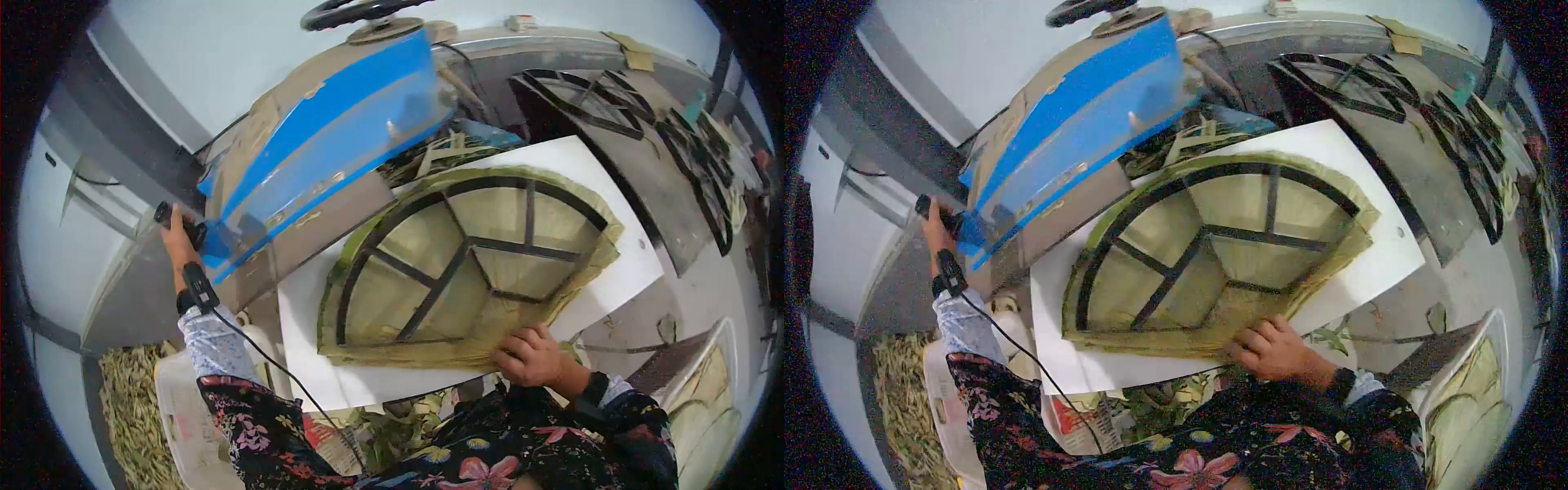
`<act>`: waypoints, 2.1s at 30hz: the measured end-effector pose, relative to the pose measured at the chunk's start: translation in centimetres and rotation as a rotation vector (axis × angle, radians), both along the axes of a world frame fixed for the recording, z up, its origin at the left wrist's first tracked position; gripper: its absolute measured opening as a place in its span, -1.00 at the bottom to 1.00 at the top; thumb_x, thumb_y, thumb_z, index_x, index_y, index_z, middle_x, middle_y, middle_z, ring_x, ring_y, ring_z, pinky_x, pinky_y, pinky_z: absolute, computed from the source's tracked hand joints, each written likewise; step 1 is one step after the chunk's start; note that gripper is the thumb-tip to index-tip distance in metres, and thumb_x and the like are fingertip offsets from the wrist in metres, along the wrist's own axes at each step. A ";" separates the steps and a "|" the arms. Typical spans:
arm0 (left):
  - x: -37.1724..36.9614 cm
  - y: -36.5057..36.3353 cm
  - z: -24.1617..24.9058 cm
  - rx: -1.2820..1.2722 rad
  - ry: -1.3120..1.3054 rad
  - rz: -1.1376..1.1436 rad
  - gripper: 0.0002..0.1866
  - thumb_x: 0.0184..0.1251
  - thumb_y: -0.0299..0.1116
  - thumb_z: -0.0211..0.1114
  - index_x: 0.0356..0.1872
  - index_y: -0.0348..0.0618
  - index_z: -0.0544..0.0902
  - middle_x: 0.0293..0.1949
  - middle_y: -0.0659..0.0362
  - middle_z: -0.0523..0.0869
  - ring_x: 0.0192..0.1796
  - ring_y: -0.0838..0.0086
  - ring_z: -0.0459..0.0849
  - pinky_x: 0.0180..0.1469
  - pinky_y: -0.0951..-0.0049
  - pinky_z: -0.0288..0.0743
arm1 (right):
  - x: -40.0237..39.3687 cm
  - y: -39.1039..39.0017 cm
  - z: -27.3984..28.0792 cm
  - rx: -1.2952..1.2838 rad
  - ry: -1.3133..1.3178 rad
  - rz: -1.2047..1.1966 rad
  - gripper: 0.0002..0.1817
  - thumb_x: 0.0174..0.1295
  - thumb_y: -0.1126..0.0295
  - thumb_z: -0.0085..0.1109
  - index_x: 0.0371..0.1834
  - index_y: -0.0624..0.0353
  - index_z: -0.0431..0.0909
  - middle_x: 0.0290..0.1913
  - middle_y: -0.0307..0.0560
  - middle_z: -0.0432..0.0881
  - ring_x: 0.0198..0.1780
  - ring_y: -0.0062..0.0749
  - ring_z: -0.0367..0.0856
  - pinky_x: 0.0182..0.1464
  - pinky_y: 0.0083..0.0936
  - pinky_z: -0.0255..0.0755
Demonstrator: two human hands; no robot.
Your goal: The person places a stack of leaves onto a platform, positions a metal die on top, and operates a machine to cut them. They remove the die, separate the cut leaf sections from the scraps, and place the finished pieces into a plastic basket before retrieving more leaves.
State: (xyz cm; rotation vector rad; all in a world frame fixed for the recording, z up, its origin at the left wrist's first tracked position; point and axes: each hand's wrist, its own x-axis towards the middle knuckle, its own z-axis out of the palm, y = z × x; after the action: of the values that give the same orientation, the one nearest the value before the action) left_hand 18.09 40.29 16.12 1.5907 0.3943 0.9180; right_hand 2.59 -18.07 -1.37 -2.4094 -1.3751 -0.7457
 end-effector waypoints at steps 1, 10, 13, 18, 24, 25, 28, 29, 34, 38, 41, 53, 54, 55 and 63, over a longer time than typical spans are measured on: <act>0.5 1.2 -0.9 0.056 -0.033 0.006 -0.72 0.25 -0.18 0.22 -0.22 -0.17 0.46 -0.38 0.24 0.54 -0.37 0.52 0.50 -0.30 0.46 0.41 | -0.1 0.1 0.0 -0.006 0.001 0.011 -0.58 -0.31 0.26 0.24 -0.22 -0.05 0.57 -0.25 -0.24 0.47 -0.19 -0.34 0.46 -0.17 -0.33 0.36; -7.4 -7.9 -0.4 0.345 -0.079 0.016 -0.68 0.27 -0.15 0.19 -0.18 -0.18 0.42 -0.37 0.26 0.44 -0.39 0.58 0.43 -0.29 0.50 0.40 | -0.5 0.1 0.3 0.029 0.003 -0.004 -0.57 -0.20 0.21 0.18 -0.15 -0.06 0.54 -0.18 -0.21 0.50 -0.12 -0.33 0.47 -0.11 -0.35 0.31; -11.7 -13.7 -0.1 0.205 -0.007 -0.032 -0.61 0.29 -0.13 0.17 -0.07 -0.24 0.41 -0.26 0.23 0.48 -0.29 0.50 0.48 -0.19 0.48 0.41 | -0.5 -0.1 0.2 0.005 0.047 -0.004 -0.53 -0.18 0.18 0.22 -0.08 -0.07 0.53 -0.12 -0.19 0.49 -0.08 -0.32 0.46 -0.09 -0.34 0.30; -17.2 -15.8 -1.1 0.305 0.100 -0.090 -0.42 0.38 -0.02 -0.01 0.14 -0.39 0.34 -0.05 0.06 0.50 0.03 0.37 0.43 0.13 0.40 0.26 | -0.7 0.3 3.5 -0.003 0.175 -0.029 -0.47 -0.10 0.15 0.27 0.03 -0.05 0.48 -0.03 -0.14 0.45 0.01 -0.25 0.43 -0.02 -0.27 0.29; -12.9 -11.3 1.4 0.239 -0.114 0.050 -0.51 0.43 -0.05 -0.11 0.02 -0.33 0.44 -0.06 0.14 0.51 -0.01 0.45 0.44 0.12 0.38 0.25 | 1.5 9.0 13.4 0.526 0.387 0.338 -0.37 0.17 0.05 0.13 0.18 0.28 0.30 0.09 0.14 0.36 0.12 0.02 0.34 0.16 -0.19 0.22; -12.1 -10.5 1.9 0.166 -0.138 -0.070 -0.54 0.44 -0.07 -0.12 -0.01 -0.33 0.46 -0.04 0.14 0.51 0.02 0.44 0.42 0.16 0.38 0.20 | 1.7 10.8 14.9 0.607 0.459 0.345 -0.38 0.21 0.07 0.09 0.19 0.30 0.27 0.11 0.16 0.33 0.13 0.00 0.33 0.16 -0.23 0.22; -11.4 -13.1 3.2 -0.070 -0.136 -0.074 -0.56 0.42 -0.07 -0.13 -0.08 -0.29 0.48 -0.19 0.11 0.54 -0.15 0.43 0.48 -0.01 0.39 0.33 | 2.4 14.9 18.7 0.786 0.667 0.496 -0.48 0.29 0.14 0.00 0.15 0.32 0.28 0.04 0.14 0.37 0.07 -0.12 0.37 0.12 -0.34 0.25; -11.4 -14.2 3.6 -0.178 -0.149 -0.049 -0.57 0.41 -0.08 -0.12 -0.10 -0.29 0.48 -0.25 0.10 0.54 -0.23 0.43 0.49 -0.09 0.39 0.37 | 2.7 15.1 19.7 0.880 0.807 0.640 -0.56 0.32 0.19 -0.04 0.10 0.32 0.32 -0.04 0.10 0.43 0.00 -0.23 0.42 0.07 -0.41 0.28; -12.9 -16.1 2.4 -0.209 -0.225 -0.282 -0.67 0.33 -0.16 0.01 -0.14 -0.24 0.49 -0.34 0.10 0.52 -0.38 0.41 0.49 -0.26 0.45 0.40 | 4.1 12.4 21.6 0.723 1.335 0.689 -0.78 0.32 0.34 -0.12 -0.20 0.28 0.41 -0.37 -0.15 0.51 -0.25 -0.53 0.45 -0.13 -0.55 0.33; -14.0 -18.2 2.4 -0.232 -0.215 -0.235 -0.74 0.28 -0.22 0.08 -0.14 -0.18 0.48 -0.38 0.09 0.52 -0.42 0.42 0.49 -0.34 0.48 0.39 | 3.7 10.8 21.6 0.888 1.460 0.758 -0.85 0.32 0.43 -0.15 -0.30 0.25 0.42 -0.42 -0.22 0.51 -0.31 -0.60 0.44 -0.21 -0.59 0.35; -14.4 -19.9 1.5 -0.216 -0.234 -0.248 -0.73 0.28 -0.22 0.08 -0.12 -0.17 0.46 -0.38 0.08 0.51 -0.43 0.43 0.48 -0.35 0.48 0.39 | 3.9 9.2 20.9 0.885 1.408 0.729 -0.86 0.31 0.45 -0.15 -0.30 0.24 0.42 -0.41 -0.22 0.51 -0.31 -0.61 0.44 -0.22 -0.61 0.34; -15.3 -22.9 -1.1 -0.201 -0.277 -0.279 -0.66 0.26 -0.19 0.10 -0.06 -0.19 0.43 -0.39 0.07 0.52 -0.38 0.42 0.49 -0.32 0.51 0.40 | 3.9 6.8 18.1 0.912 1.378 0.741 -0.85 0.32 0.44 -0.18 -0.31 0.23 0.41 -0.40 -0.22 0.50 -0.32 -0.62 0.42 -0.23 -0.61 0.33; -15.3 -22.9 -1.2 -0.197 -0.276 -0.279 -0.66 0.26 -0.19 0.10 -0.06 -0.19 0.43 -0.39 0.07 0.52 -0.38 0.42 0.49 -0.32 0.51 0.40 | 3.9 6.8 17.9 0.915 1.378 0.743 -0.85 0.32 0.44 -0.18 -0.31 0.23 0.41 -0.40 -0.22 0.50 -0.32 -0.62 0.42 -0.23 -0.61 0.33; -15.3 -22.8 -1.5 -0.201 -0.273 -0.280 -0.66 0.25 -0.19 0.10 -0.06 -0.19 0.43 -0.39 0.07 0.52 -0.38 0.42 0.49 -0.32 0.51 0.40 | 3.9 6.9 17.6 0.928 1.386 0.750 -0.85 0.32 0.44 -0.19 -0.31 0.23 0.41 -0.41 -0.21 0.50 -0.32 -0.61 0.42 -0.23 -0.60 0.32; -14.9 -22.4 -2.4 -0.188 -0.267 -0.262 -0.66 0.27 -0.19 0.07 -0.05 -0.21 0.43 -0.39 0.06 0.52 -0.39 0.42 0.48 -0.33 0.49 0.39 | 3.7 7.0 16.7 0.991 1.483 0.730 -0.85 0.32 0.45 -0.18 -0.31 0.26 0.40 -0.41 -0.19 0.49 -0.35 -0.59 0.41 -0.25 -0.59 0.33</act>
State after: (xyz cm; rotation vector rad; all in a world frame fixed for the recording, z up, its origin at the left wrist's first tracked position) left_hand 3.17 17.86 13.67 1.2917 0.0782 0.8495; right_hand 6.32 -11.08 15.32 -0.9253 -0.7187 0.4709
